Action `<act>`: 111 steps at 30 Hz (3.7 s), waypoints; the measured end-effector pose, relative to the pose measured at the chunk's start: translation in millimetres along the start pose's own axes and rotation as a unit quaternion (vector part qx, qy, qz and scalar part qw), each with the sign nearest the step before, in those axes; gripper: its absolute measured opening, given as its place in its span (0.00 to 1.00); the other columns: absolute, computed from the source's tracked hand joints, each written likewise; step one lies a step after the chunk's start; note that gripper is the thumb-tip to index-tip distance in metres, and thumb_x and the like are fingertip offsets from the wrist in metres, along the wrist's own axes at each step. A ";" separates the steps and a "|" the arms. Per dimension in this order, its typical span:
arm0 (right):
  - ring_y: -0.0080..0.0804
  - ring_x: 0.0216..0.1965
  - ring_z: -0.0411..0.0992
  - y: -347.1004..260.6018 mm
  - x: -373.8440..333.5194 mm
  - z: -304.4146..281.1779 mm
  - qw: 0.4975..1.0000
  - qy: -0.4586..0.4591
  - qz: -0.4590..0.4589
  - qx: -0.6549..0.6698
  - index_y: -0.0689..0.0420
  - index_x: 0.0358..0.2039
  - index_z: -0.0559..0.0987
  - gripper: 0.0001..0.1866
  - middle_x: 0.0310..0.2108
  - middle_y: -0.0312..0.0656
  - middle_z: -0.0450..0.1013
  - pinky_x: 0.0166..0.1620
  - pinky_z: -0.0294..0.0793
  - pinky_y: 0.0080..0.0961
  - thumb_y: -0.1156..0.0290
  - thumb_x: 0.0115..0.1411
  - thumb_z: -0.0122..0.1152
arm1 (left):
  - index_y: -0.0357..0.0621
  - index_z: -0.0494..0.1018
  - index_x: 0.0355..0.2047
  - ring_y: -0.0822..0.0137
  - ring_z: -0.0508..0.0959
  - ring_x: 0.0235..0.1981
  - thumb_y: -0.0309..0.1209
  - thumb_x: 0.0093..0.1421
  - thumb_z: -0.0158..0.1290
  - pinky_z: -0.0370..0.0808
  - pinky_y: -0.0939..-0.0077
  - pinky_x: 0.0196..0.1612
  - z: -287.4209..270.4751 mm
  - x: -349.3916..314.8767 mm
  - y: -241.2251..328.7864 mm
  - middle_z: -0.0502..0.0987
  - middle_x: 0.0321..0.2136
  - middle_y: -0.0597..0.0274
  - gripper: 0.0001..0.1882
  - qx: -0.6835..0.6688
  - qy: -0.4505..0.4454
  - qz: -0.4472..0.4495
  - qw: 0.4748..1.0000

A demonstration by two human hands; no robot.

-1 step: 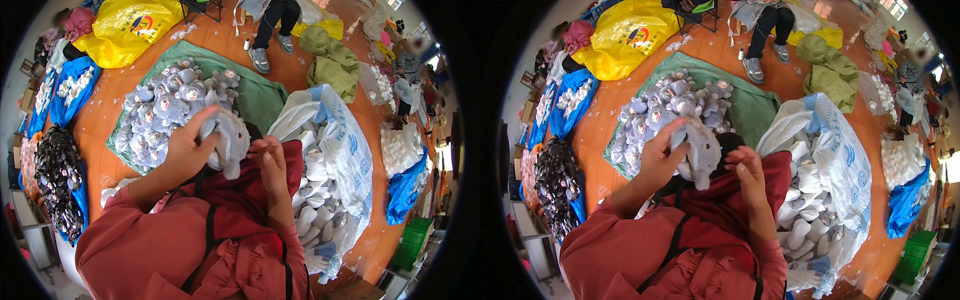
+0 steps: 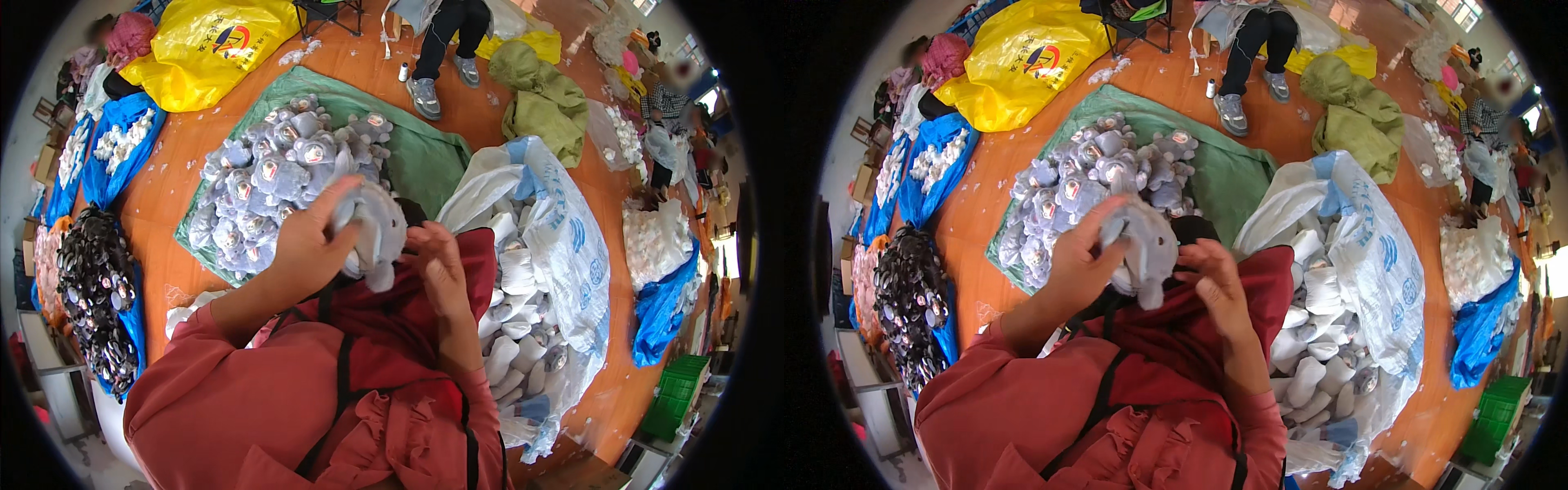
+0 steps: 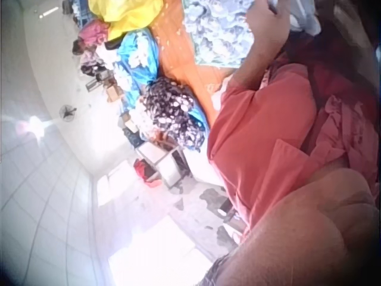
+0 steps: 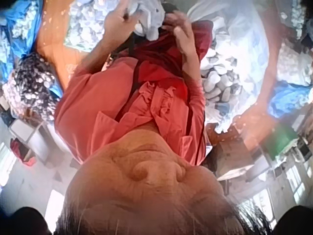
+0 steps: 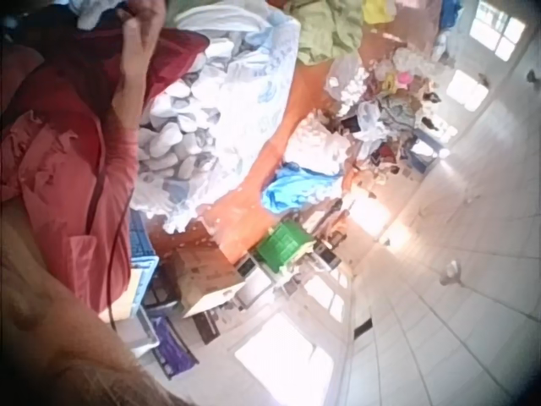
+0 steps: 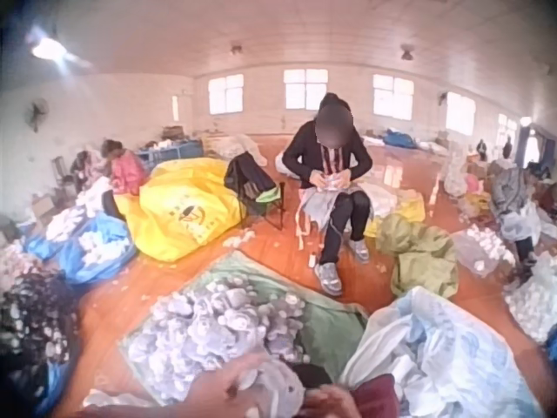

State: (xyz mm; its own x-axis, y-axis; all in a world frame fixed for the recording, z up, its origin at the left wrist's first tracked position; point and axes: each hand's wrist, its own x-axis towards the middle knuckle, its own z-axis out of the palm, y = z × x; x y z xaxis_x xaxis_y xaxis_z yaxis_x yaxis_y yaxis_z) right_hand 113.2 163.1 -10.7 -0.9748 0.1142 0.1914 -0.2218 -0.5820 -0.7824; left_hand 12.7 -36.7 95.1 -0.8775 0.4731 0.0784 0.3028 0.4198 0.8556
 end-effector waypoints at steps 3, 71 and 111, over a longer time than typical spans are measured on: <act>0.37 0.59 0.64 -7.2 -0.7 24.1 0.991 -0.033 0.046 -0.117 0.55 0.68 0.54 0.41 0.63 0.43 0.57 0.55 0.69 0.32 0.63 0.60 0.66 | 0.50 0.62 0.64 0.68 0.75 0.19 0.31 0.58 0.58 0.72 0.73 0.27 13.0 1.0 8.0 0.73 0.17 0.62 0.33 0.064 -0.079 -0.026 0.995; 0.16 0.36 0.71 -0.1 -23.2 -19.7 0.959 0.244 0.117 -0.086 0.54 0.62 0.66 0.28 0.40 0.35 0.75 0.37 0.70 0.13 0.81 0.61 0.55 | 0.45 0.56 0.66 0.44 0.63 0.63 0.45 0.51 0.62 0.58 0.46 0.63 68.7 -4.0 -58.3 0.64 0.60 0.42 0.46 0.199 -0.118 0.178 0.956; 0.24 0.50 0.70 -8.4 -27.9 -9.9 0.966 0.228 0.115 -0.032 0.63 0.57 0.70 0.22 0.48 0.35 0.73 0.54 0.68 0.21 0.62 0.69 0.53 | 0.38 0.73 0.35 0.73 0.74 0.28 0.33 0.60 0.59 0.72 0.77 0.33 73.4 26.1 -95.0 0.76 0.25 0.62 0.11 -0.103 0.039 -0.014 0.994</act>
State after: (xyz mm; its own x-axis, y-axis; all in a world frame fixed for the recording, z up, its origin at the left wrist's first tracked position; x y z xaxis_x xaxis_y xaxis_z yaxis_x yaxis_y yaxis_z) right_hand 142.1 172.8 -15.4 -0.9033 0.3396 -0.2621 0.0152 -0.5854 -0.8106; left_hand -11.6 -7.4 -21.7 -0.9131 0.3988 0.0845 0.2015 0.2614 0.9440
